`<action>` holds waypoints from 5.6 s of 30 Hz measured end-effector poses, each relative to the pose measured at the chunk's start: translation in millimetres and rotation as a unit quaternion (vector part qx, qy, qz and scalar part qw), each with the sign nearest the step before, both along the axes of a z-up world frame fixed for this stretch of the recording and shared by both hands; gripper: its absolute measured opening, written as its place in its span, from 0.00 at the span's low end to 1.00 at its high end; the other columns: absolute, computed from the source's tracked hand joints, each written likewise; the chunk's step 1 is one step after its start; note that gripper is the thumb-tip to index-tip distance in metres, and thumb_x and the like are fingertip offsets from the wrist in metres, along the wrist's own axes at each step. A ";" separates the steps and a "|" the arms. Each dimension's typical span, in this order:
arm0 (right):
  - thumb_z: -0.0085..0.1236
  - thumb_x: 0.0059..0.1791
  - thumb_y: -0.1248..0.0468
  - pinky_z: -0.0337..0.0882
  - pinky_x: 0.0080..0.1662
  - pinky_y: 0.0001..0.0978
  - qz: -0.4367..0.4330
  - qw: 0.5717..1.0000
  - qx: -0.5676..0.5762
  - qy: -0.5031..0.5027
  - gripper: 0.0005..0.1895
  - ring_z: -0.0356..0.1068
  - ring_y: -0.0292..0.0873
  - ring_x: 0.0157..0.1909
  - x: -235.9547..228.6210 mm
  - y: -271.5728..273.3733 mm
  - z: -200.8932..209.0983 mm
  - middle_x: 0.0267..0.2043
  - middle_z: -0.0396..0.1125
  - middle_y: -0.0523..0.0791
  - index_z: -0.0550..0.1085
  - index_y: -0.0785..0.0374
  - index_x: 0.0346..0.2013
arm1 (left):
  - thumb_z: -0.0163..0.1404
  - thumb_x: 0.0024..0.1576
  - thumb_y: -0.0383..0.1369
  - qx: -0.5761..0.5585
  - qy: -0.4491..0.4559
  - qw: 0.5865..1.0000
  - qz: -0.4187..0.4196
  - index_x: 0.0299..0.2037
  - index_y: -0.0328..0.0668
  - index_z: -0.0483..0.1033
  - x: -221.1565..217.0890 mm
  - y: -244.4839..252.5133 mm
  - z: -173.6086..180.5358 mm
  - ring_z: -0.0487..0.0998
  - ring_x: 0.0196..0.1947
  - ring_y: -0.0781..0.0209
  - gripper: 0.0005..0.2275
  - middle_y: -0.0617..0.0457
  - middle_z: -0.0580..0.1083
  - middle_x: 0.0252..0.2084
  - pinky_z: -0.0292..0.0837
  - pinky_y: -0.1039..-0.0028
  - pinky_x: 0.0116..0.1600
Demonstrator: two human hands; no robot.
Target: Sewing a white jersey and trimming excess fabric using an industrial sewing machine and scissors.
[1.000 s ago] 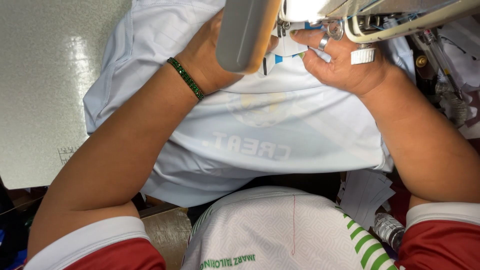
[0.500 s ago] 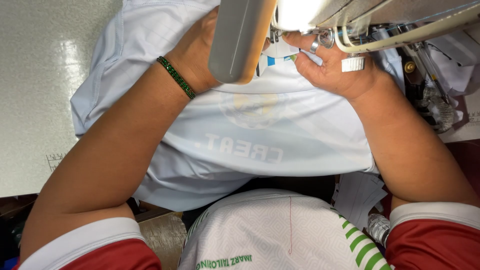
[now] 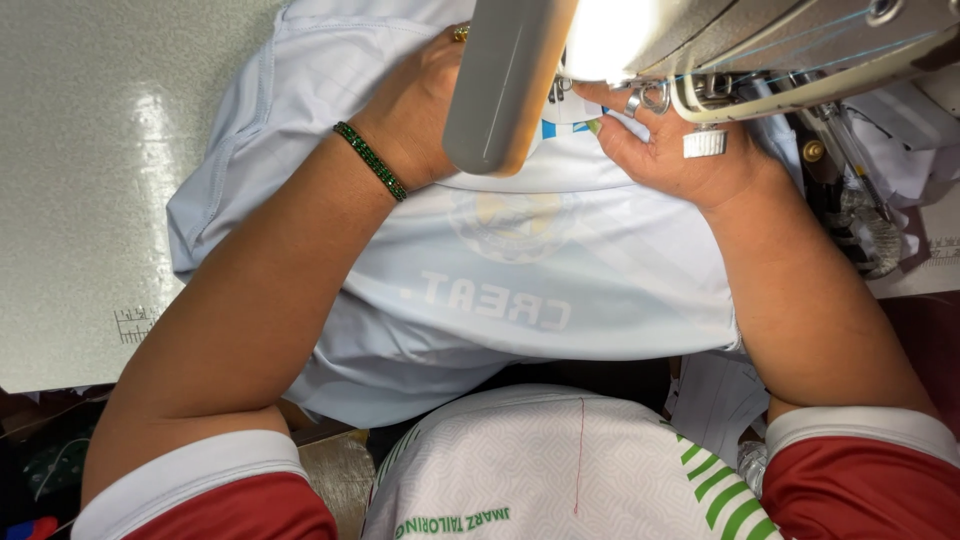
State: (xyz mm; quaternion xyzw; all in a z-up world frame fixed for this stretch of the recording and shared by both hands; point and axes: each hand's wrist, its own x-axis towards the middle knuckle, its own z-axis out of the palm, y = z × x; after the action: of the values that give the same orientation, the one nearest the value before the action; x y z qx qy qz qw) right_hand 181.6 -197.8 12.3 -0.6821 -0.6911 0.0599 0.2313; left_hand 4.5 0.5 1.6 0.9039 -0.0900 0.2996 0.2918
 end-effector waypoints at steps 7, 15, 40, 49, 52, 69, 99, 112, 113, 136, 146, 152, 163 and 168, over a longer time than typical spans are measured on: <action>0.49 0.52 0.61 0.53 0.66 0.39 -0.014 0.999 -0.023 -0.023 0.18 0.60 0.48 0.61 -3.5 0.6 4.0 0.55 0.66 0.45 0.72 0.54 0.57 | 0.53 0.52 0.29 0.005 0.018 1.000 0.015 0.36 0.38 0.74 -3.2 0.8 1.0 0.74 0.38 0.54 0.05 0.51 0.74 0.34 0.66 0.68 0.49; 0.47 0.52 0.58 0.57 0.63 0.42 -0.008 0.994 0.009 -0.111 0.19 0.61 0.51 0.58 0.0 0.7 2.7 0.55 0.66 0.47 0.73 0.54 0.57 | 0.53 0.52 0.35 0.011 0.047 0.998 0.038 0.37 0.40 0.74 -4.8 0.3 2.5 0.75 0.40 0.53 0.09 0.50 0.75 0.34 0.64 0.67 0.53; 0.46 0.51 0.52 0.66 0.53 0.48 0.007 0.995 0.072 -0.076 0.16 0.70 0.54 0.46 -5.5 10.4 5.2 0.37 0.71 0.49 0.75 0.53 0.46 | 0.42 0.60 0.49 0.208 0.159 0.957 0.123 0.45 0.60 0.71 -31.5 -30.1 31.8 0.67 0.57 0.58 0.11 0.63 0.71 0.50 0.54 0.58 0.64; 0.42 0.52 0.51 0.68 0.47 0.48 -0.027 0.994 -0.011 -0.104 0.18 0.71 0.57 0.40 -28.3 6.1 40.0 0.33 0.70 0.53 0.74 0.55 0.47 | 0.36 0.58 0.54 0.019 0.357 0.831 0.426 0.68 0.35 0.46 -179.7 -130.3 60.7 0.49 0.64 0.23 0.35 0.26 0.49 0.65 0.52 0.37 0.57; 0.39 0.52 0.50 0.68 0.46 0.49 -0.062 0.993 -0.058 -0.087 0.19 0.70 0.56 0.38 -44.2 7.0 49.5 0.32 0.69 0.52 0.73 0.56 0.47 | 0.41 0.58 0.50 0.137 0.273 0.858 0.414 0.66 0.31 0.55 -186.8 -63.4 32.8 0.46 0.66 0.27 0.33 0.25 0.52 0.65 0.42 0.35 0.60; 0.53 0.49 0.60 0.56 0.62 0.39 -0.108 0.993 0.039 -0.031 0.19 0.58 0.55 0.61 -53.3 3.2 11.3 0.58 0.60 0.56 0.71 0.67 0.52 | 0.49 0.53 0.28 0.150 -0.001 0.985 0.089 0.34 0.41 0.68 -25.6 -36.4 35.1 0.69 0.27 0.49 0.03 0.55 0.69 0.41 0.69 0.62 0.29; 0.59 0.45 0.62 0.60 0.60 0.48 -0.012 0.992 0.026 -0.125 0.15 0.62 0.61 0.59 -62.0 -52.7 37.6 0.55 0.66 0.53 0.74 0.66 0.43 | 0.39 0.59 0.53 0.277 0.278 0.920 0.017 0.61 0.48 0.61 -53.6 -23.3 53.7 0.78 0.24 0.44 0.25 0.54 0.72 0.13 0.49 0.50 0.65; 0.43 0.50 0.73 0.67 0.55 0.30 0.012 0.978 0.115 -0.176 0.15 0.69 0.46 0.53 -39.7 -4.5 19.3 0.55 0.66 0.50 0.73 0.65 0.48 | 0.48 0.58 0.44 0.183 0.100 0.978 -0.019 0.51 0.41 0.70 -20.9 -7.2 23.2 0.67 0.54 0.48 0.17 0.49 0.68 0.55 0.60 0.55 0.59; 0.43 0.49 0.73 0.67 0.55 0.32 0.012 0.977 0.118 -0.179 0.15 0.69 0.47 0.54 -38.2 -3.5 18.8 0.54 0.67 0.52 0.73 0.63 0.48 | 0.53 0.54 0.46 0.185 0.111 0.976 0.004 0.44 0.44 0.69 -20.7 -5.6 26.1 0.67 0.53 0.48 0.17 0.53 0.68 0.50 0.57 0.57 0.62; 0.46 0.43 0.76 0.66 0.55 0.38 -0.019 0.980 0.146 -0.136 0.21 0.68 0.49 0.46 -32.0 -5.2 10.7 0.45 0.69 0.50 0.79 0.57 0.45 | 0.63 0.51 0.43 0.147 0.023 0.989 -0.015 0.50 0.45 0.76 -17.9 0.8 8.2 0.70 0.54 0.52 0.20 0.53 0.72 0.51 0.55 0.54 0.63; 0.46 0.45 0.71 0.69 0.46 0.30 -0.008 0.930 0.188 -0.316 0.17 0.69 0.39 0.42 -27.3 -6.5 8.3 0.40 0.73 0.28 0.80 0.53 0.38 | 0.58 0.55 0.43 0.162 0.042 0.986 -0.011 0.51 0.45 0.75 -17.5 0.9 6.2 0.68 0.57 0.55 0.18 0.54 0.71 0.54 0.56 0.54 0.62; 0.46 0.45 0.71 0.69 0.44 0.32 -0.020 0.949 0.164 -0.268 0.20 0.68 0.41 0.40 -29.4 -5.3 13.2 0.33 0.68 0.38 0.80 0.49 0.44 | 0.60 0.54 0.43 0.154 0.038 0.987 -0.013 0.51 0.44 0.75 -17.7 1.4 5.6 0.69 0.56 0.54 0.19 0.53 0.72 0.53 0.57 0.54 0.61; 0.45 0.46 0.71 0.67 0.42 0.28 -0.010 0.922 0.183 -0.340 0.17 0.64 0.38 0.36 -29.4 -4.1 11.9 0.41 0.72 0.25 0.81 0.53 0.37 | 0.65 0.51 0.37 0.091 0.026 0.995 -0.033 0.48 0.42 0.76 -18.1 0.9 11.5 0.71 0.54 0.52 0.18 0.53 0.72 0.48 0.57 0.55 0.62; 0.46 0.44 0.73 0.65 0.35 0.32 -0.018 0.964 0.172 -0.201 0.17 0.61 0.41 0.29 -27.6 -5.9 7.8 0.33 0.71 0.33 0.81 0.55 0.38 | 0.64 0.51 0.38 0.121 0.037 0.992 -0.019 0.47 0.45 0.77 -16.7 -1.0 15.5 0.69 0.55 0.55 0.16 0.54 0.71 0.49 0.56 0.57 0.63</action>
State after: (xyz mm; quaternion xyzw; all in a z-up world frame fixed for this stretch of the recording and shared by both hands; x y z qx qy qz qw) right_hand 153.9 -203.7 20.1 -0.6422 -0.7112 -0.2021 0.2022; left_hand -12.2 -0.5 17.1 0.9411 -0.1313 0.2473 0.1893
